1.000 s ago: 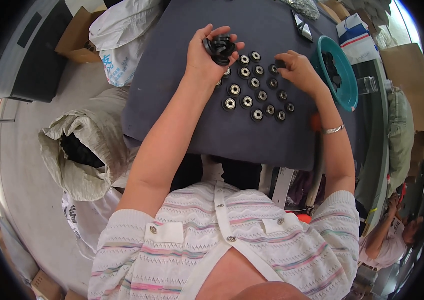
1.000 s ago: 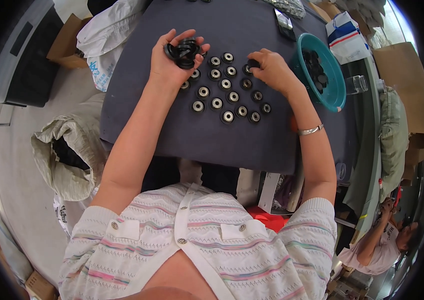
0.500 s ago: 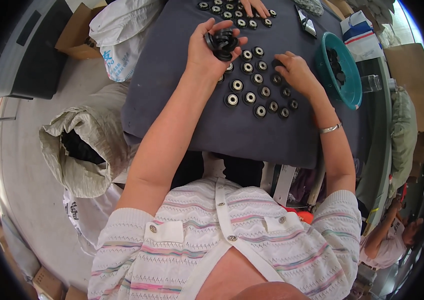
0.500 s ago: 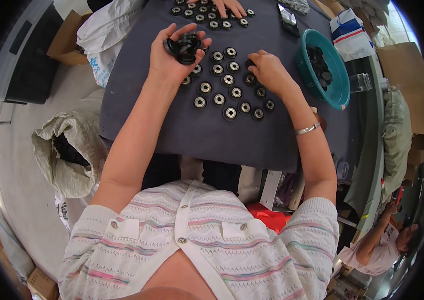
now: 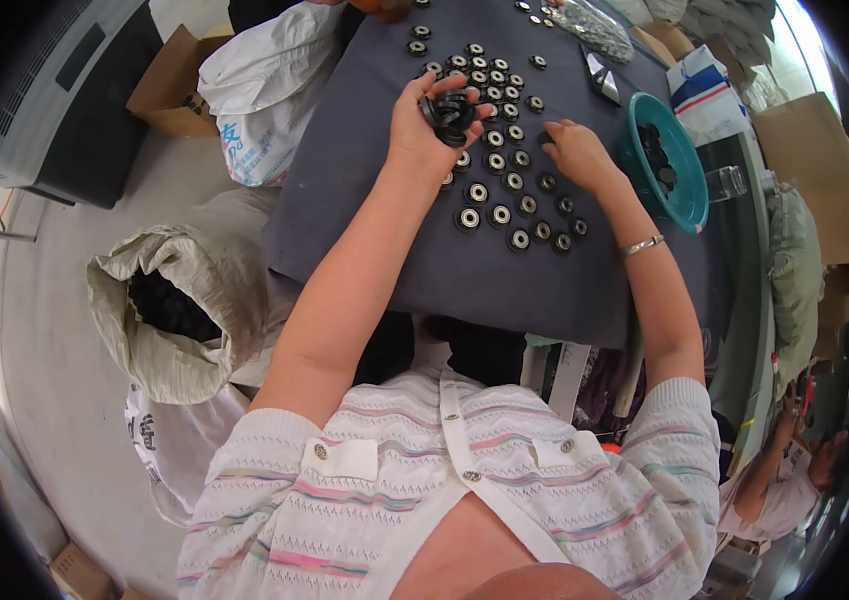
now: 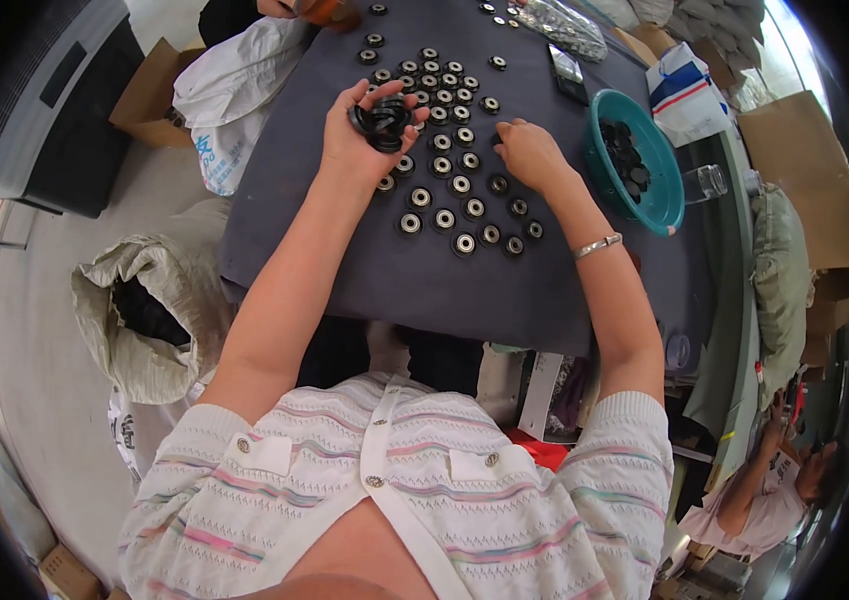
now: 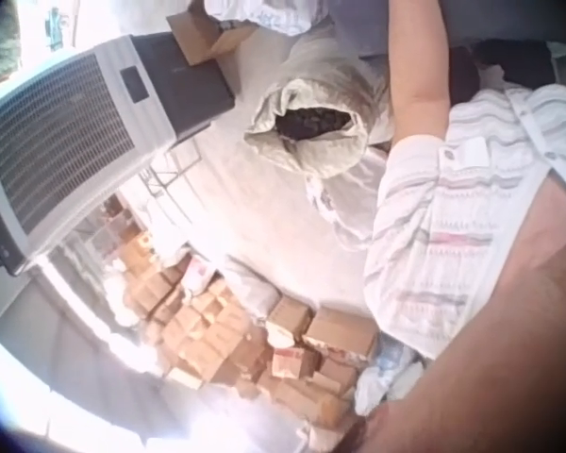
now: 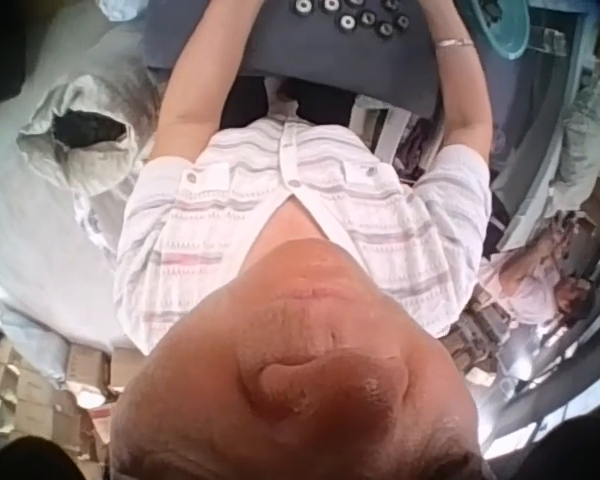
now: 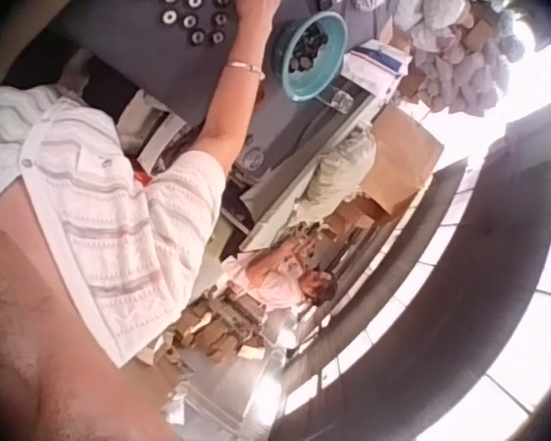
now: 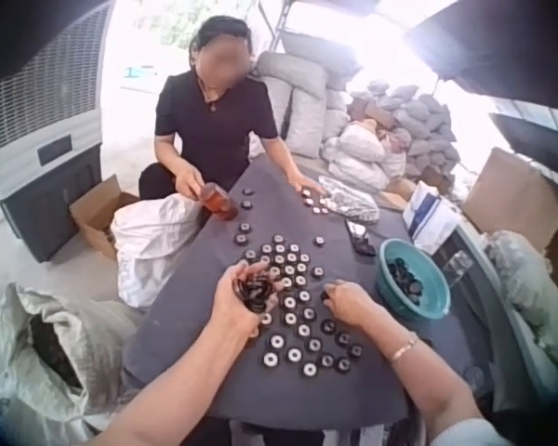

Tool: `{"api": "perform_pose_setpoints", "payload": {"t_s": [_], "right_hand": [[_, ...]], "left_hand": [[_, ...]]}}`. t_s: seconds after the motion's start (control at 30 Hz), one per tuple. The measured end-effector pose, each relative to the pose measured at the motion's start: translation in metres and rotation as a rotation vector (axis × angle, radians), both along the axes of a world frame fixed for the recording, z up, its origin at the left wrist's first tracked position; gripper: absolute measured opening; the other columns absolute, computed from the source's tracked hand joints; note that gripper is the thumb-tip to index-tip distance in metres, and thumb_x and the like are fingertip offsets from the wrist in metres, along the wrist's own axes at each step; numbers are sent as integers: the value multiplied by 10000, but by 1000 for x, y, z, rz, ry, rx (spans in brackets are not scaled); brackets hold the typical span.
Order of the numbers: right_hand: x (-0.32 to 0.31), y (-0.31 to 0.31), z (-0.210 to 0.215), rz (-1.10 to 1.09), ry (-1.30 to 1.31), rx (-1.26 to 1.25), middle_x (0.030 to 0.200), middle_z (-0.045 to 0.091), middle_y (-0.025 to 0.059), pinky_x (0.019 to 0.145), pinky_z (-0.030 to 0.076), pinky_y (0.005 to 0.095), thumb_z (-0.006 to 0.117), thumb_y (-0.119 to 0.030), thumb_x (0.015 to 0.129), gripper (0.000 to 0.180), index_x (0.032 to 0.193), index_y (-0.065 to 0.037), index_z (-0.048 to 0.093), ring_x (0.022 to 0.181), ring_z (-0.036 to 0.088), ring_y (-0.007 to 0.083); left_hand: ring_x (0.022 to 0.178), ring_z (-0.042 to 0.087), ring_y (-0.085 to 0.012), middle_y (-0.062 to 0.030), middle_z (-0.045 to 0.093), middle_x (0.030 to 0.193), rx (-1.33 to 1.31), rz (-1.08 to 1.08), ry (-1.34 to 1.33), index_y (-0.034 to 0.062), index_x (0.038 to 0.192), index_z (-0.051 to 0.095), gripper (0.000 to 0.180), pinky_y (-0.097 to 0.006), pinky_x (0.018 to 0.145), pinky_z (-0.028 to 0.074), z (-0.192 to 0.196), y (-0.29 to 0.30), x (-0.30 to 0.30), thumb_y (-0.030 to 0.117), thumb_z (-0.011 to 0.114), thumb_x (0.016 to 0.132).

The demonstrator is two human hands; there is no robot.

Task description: The person assembles small mechanical components by inserting metal rings into rubber bases and seating them with a mallet.

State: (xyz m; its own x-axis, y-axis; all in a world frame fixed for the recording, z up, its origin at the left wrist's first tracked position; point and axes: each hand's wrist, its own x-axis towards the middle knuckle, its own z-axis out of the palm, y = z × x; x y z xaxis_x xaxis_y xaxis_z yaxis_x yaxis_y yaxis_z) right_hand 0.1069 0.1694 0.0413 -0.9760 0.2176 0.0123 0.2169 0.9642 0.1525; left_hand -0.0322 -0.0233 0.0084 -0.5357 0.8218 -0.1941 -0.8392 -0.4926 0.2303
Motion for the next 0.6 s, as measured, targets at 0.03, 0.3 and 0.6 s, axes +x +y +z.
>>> {"api": "perform_pose_setpoints", "payload": {"t_s": [0.03,0.3,0.6], "right_hand": [[0,-3,2,-8,-6,25,895,601,174,761,478,437,598,-135,833,166,900,14,570,843,594,366],[19,-115,47,195,544,-364,908,586,162,710,491,402,615,-152,825,260,1053,-27,595,802,596,352],[27,-182,23,194,563,-364,1002,584,156,775,497,396,611,-61,786,274,1053,-11,579,893,602,336]], "left_hand": [[888,582,-359,-171,597,956,-7,7,-14,28,1008,616,366,-335,605,470,1,0,0,332,447,894],[836,608,-288,-136,612,919,15,-75,50,34,978,624,367,-339,600,466,9,-1,19,340,432,911],[887,596,-279,-122,628,879,137,-63,119,1,924,607,300,-396,804,492,-8,-25,73,266,469,896]]}}
